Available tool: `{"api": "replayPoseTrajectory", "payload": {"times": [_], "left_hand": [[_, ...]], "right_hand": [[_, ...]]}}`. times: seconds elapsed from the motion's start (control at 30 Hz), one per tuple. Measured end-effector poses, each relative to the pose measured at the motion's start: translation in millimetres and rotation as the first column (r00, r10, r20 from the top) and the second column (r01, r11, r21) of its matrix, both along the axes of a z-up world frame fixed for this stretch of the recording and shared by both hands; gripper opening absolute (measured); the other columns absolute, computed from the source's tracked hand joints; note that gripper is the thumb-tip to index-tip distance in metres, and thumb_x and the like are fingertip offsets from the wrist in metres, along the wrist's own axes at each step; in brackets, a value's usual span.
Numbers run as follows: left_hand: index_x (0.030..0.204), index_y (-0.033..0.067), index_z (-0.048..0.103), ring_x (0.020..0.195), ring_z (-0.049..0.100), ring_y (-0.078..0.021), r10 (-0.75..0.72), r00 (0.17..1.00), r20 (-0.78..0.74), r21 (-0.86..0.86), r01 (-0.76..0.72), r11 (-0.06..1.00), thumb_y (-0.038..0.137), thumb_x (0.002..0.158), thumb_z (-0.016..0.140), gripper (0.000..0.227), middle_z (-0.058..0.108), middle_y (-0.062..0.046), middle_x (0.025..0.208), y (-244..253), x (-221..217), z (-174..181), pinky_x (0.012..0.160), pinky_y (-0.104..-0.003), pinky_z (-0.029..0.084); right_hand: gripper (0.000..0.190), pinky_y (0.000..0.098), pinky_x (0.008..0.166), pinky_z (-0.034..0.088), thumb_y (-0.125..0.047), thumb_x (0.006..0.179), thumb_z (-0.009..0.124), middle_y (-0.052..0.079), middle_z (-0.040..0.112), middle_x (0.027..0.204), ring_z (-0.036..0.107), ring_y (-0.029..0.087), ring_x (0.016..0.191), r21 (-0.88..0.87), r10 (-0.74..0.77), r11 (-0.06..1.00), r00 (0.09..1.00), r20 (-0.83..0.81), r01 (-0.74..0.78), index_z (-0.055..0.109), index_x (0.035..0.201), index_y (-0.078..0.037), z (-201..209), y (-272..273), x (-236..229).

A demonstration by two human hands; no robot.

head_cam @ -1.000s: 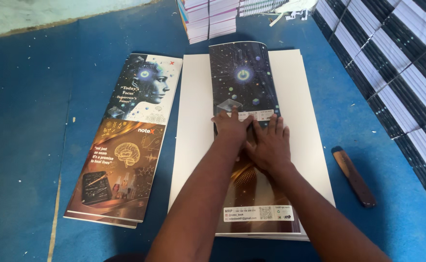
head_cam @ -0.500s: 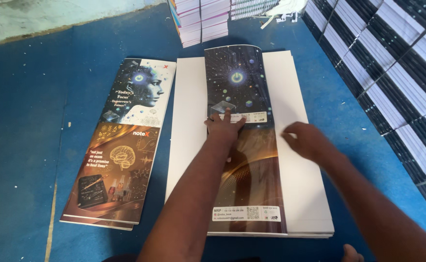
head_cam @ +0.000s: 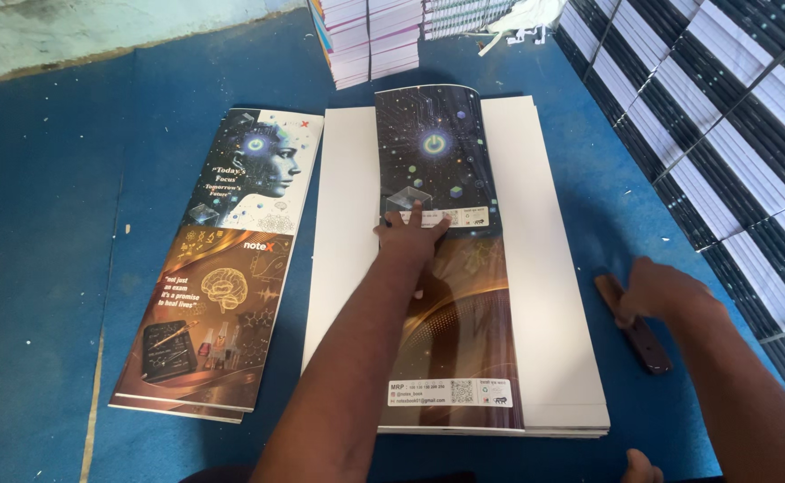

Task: The person is binding books by placing a cover sheet over a stack of pages, folding it over, and pressing the spine with a wooden tool. They repeat this process for multiple books, stacking the finished ones to the left.

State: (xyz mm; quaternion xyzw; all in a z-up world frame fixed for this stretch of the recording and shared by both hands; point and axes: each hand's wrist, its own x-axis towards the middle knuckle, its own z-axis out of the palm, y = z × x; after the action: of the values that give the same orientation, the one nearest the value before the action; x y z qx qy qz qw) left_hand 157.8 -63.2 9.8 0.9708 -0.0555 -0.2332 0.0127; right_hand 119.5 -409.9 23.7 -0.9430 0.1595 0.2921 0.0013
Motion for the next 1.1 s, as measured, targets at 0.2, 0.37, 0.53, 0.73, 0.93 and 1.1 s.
{"api": "replayPoseTrajectory", "payload": {"times": [0.2, 0.37, 0.53, 0.73, 0.93, 1.1], "left_hand": [[0.163, 0.0481, 0.016, 0.155, 0.012, -0.0498, -0.051, 0.997, -0.057, 0.043, 0.054, 0.998, 0.024, 0.055, 0.103, 0.141, 0.0, -0.011, 0.175, 1.7, -12.1, 24.1, 0.118, -0.067, 0.028], [0.162, 0.0493, 0.016, 0.156, 0.009, -0.0487, -0.037, 0.994, -0.099, 0.008, 0.038, 0.999, 0.026, 0.062, 0.1, 0.133, -0.002, -0.01, 0.175, 1.5, -12.8, 34.3, 0.12, -0.067, 0.024], [0.161, 0.0516, 0.016, 0.157, 0.008, -0.0468, -0.024, 0.991, -0.131, 0.014, 0.026, 1.0, 0.024, 0.066, 0.098, 0.128, -0.003, -0.008, 0.175, 2.1, -8.1, 31.3, 0.121, -0.068, 0.021], [0.16, 0.0525, 0.018, 0.157, 0.009, -0.0467, 0.002, 0.996, -0.091, -0.001, -0.002, 1.0, 0.023, 0.069, 0.096, 0.124, -0.002, -0.007, 0.175, 1.9, -9.9, 22.2, 0.121, -0.067, 0.019], [0.159, 0.0522, 0.026, 0.154, 0.016, -0.0503, -0.005, 1.0, -0.016, 0.001, 0.005, 1.0, 0.031, 0.072, 0.092, 0.111, 0.005, -0.009, 0.174, -0.4, -6.2, 14.1, 0.122, -0.058, 0.03], [0.158, 0.0546, 0.024, 0.155, 0.014, -0.0491, -0.003, 0.998, -0.066, 0.041, 0.006, 0.999, 0.027, 0.066, 0.097, 0.121, 0.003, -0.006, 0.174, -1.8, -1.5, 12.8, 0.116, -0.048, 0.042]], "right_hand": [[0.048, 0.0539, 0.1, 0.053, -0.021, 0.075, 0.089, 0.018, 0.081, 0.111, 0.078, 0.034, 0.108, -0.062, -0.066, 0.996, 0.992, -0.109, 0.059, 0.079, 0.119, -0.005, -9.3, -8.2, -2.0], [0.048, 0.0538, 0.101, 0.053, -0.02, 0.075, 0.09, 0.018, 0.081, 0.112, 0.076, 0.033, 0.111, -0.018, -0.114, 0.993, 0.991, -0.076, 0.113, 0.077, 0.12, -0.009, -13.8, -14.9, 0.4], [0.049, 0.0489, 0.094, 0.056, -0.026, 0.071, 0.093, 0.017, 0.078, 0.11, 0.078, 0.033, 0.107, 0.022, -0.054, 0.998, 0.995, -0.083, 0.056, 0.082, 0.114, -0.006, -26.3, -27.5, 4.8], [0.039, 0.049, 0.088, 0.057, -0.033, 0.088, 0.08, 0.018, 0.077, 0.111, 0.074, 0.033, 0.105, 0.067, 0.01, 0.998, 0.99, 0.138, -0.019, 0.075, 0.119, -0.009, -11.4, -2.2, 9.6], [0.036, 0.0462, 0.089, 0.055, -0.028, 0.102, 0.059, 0.016, 0.073, 0.116, 0.07, 0.031, 0.1, 0.272, 0.027, 0.951, 0.92, 0.39, -0.144, 0.065, 0.136, -0.021, 34.1, 58.1, 7.3], [0.045, 0.046, 0.091, 0.054, -0.019, 0.101, 0.054, 0.016, 0.064, 0.116, 0.066, 0.033, 0.1, 0.352, 0.208, 0.824, 0.816, 0.54, -0.443, 0.061, 0.144, -0.03, 26.4, 114.7, 4.6]]}}
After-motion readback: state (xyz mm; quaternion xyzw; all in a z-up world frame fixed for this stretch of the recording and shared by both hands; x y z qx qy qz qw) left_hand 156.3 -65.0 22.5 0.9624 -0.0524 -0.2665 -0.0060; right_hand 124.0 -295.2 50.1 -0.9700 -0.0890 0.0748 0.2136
